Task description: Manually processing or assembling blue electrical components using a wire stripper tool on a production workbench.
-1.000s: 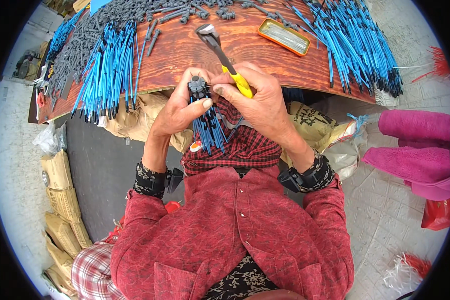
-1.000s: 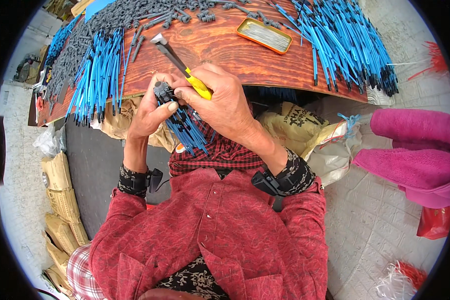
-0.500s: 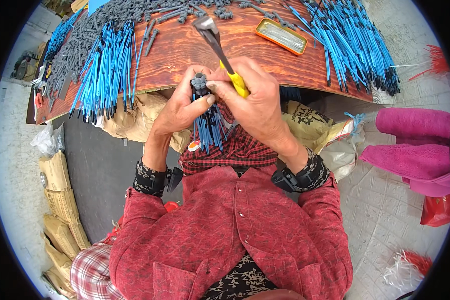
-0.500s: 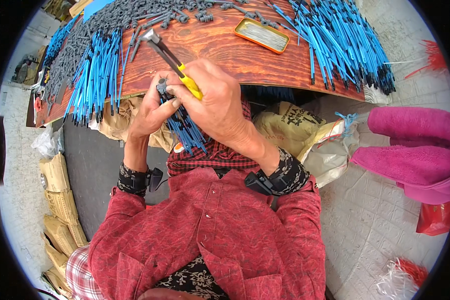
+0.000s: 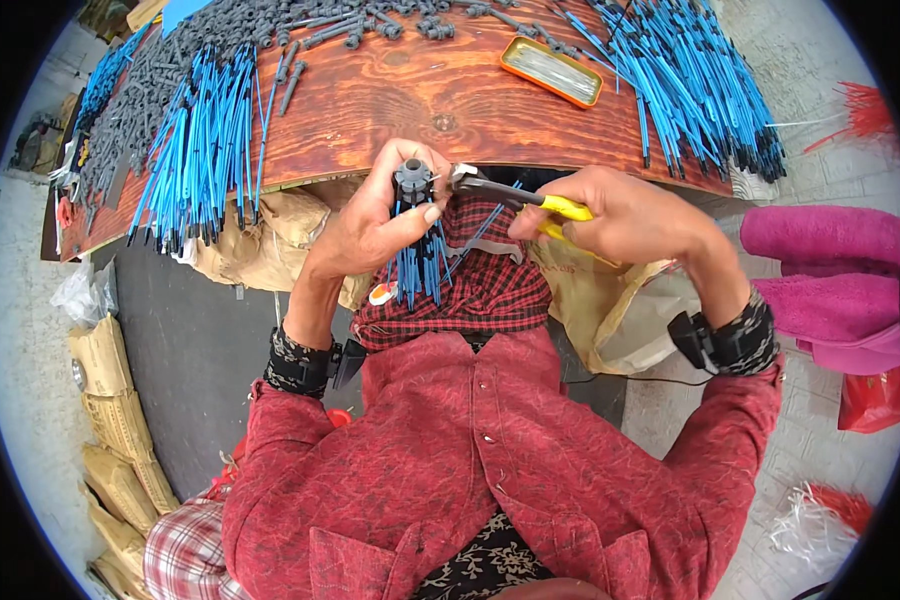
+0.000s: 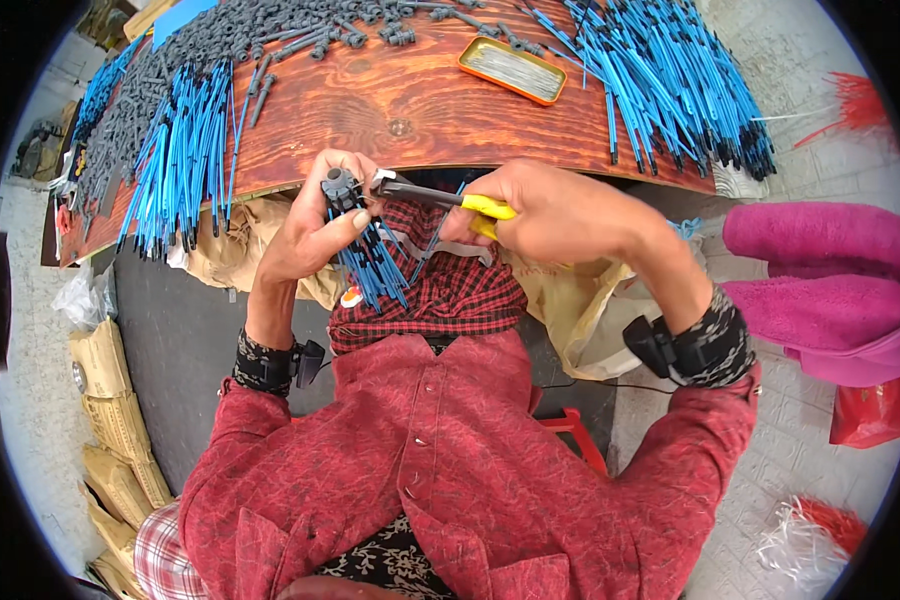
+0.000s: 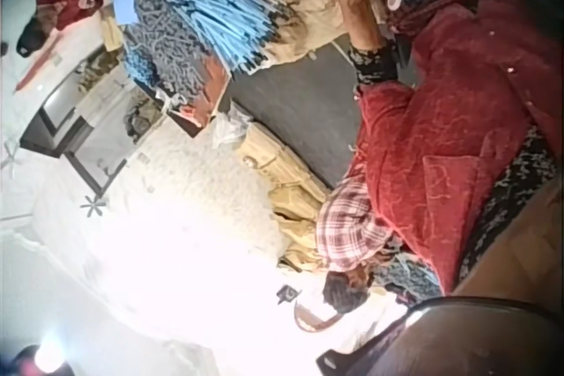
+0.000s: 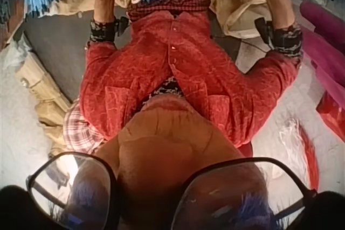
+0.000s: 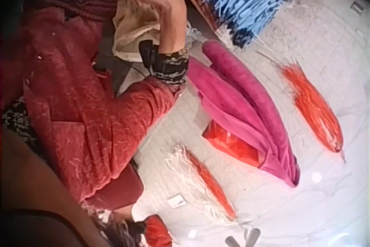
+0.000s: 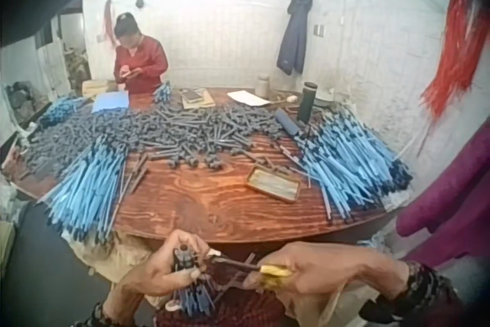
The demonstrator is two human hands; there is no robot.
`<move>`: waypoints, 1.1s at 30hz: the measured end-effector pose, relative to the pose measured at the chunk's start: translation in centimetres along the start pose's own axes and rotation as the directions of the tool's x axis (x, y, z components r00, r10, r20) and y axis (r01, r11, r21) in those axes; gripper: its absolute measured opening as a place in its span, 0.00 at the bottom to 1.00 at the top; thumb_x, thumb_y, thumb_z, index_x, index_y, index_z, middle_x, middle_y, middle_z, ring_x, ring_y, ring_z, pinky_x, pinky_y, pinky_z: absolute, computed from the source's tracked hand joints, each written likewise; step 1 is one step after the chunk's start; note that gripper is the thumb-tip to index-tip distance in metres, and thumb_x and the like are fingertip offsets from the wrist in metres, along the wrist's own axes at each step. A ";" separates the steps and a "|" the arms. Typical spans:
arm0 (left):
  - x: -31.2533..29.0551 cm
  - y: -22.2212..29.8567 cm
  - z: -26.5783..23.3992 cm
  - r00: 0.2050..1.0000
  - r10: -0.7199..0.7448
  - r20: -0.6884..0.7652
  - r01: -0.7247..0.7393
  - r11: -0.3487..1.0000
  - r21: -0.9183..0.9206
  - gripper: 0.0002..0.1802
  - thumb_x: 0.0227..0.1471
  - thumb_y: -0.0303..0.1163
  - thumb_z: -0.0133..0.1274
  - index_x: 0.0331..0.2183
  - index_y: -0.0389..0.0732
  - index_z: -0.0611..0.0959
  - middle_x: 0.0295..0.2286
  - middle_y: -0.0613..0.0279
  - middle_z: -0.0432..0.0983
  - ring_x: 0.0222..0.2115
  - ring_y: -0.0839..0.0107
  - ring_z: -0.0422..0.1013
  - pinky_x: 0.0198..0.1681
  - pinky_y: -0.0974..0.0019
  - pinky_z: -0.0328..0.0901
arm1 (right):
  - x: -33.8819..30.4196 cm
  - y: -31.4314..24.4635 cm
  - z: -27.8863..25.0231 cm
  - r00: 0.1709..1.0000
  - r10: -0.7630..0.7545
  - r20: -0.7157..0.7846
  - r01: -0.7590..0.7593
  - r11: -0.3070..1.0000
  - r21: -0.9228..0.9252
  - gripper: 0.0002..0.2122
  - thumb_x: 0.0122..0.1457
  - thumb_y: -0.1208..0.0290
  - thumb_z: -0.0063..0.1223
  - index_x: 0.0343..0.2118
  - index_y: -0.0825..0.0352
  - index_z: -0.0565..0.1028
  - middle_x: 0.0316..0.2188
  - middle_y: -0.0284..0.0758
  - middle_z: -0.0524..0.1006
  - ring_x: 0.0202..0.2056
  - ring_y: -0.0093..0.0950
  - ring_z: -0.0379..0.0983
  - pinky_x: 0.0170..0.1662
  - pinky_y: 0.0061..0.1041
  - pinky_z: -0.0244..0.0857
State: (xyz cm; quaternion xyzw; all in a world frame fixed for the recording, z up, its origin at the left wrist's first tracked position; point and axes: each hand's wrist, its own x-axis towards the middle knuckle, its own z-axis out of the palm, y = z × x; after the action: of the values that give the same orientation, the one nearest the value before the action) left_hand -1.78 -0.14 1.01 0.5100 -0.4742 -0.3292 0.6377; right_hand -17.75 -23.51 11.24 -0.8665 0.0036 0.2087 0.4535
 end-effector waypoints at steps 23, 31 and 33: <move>-0.4 0.0 -0.4 0.997 0.043 0.060 -0.050 0.992 0.119 0.20 0.55 0.26 0.57 0.45 0.42 0.64 0.43 0.59 0.66 0.41 0.74 0.63 0.47 0.66 0.60 | 0.3 0.1 0.6 0.989 -0.014 0.150 -0.026 0.964 0.263 0.18 0.67 0.56 0.55 0.31 0.69 0.75 0.25 0.26 0.74 0.31 0.17 0.69 0.37 0.23 0.66; -0.8 -0.2 -0.3 0.997 0.050 0.056 -0.051 0.999 0.015 0.20 0.54 0.26 0.56 0.44 0.42 0.64 0.42 0.56 0.67 0.41 0.71 0.63 0.48 0.62 0.61 | 1.6 4.1 5.5 0.929 -0.299 -0.218 0.280 0.953 -0.115 0.19 0.64 0.54 0.58 0.28 0.68 0.73 0.19 0.41 0.67 0.22 0.40 0.65 0.27 0.36 0.60; -1.0 0.0 -0.4 0.997 0.049 0.052 -0.049 0.999 0.002 0.20 0.54 0.26 0.57 0.44 0.42 0.65 0.42 0.56 0.67 0.41 0.71 0.63 0.49 0.62 0.61 | 2.1 4.5 5.9 0.889 -0.369 -0.272 0.321 0.925 -0.205 0.18 0.63 0.56 0.59 0.26 0.68 0.72 0.19 0.41 0.67 0.23 0.43 0.67 0.27 0.38 0.60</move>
State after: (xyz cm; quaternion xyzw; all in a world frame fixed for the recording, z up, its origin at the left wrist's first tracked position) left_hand -1.73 0.91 0.70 0.4904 -0.5034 -0.3260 0.6323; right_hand -18.81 -21.12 4.00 -0.9074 -0.0967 -0.0122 0.4087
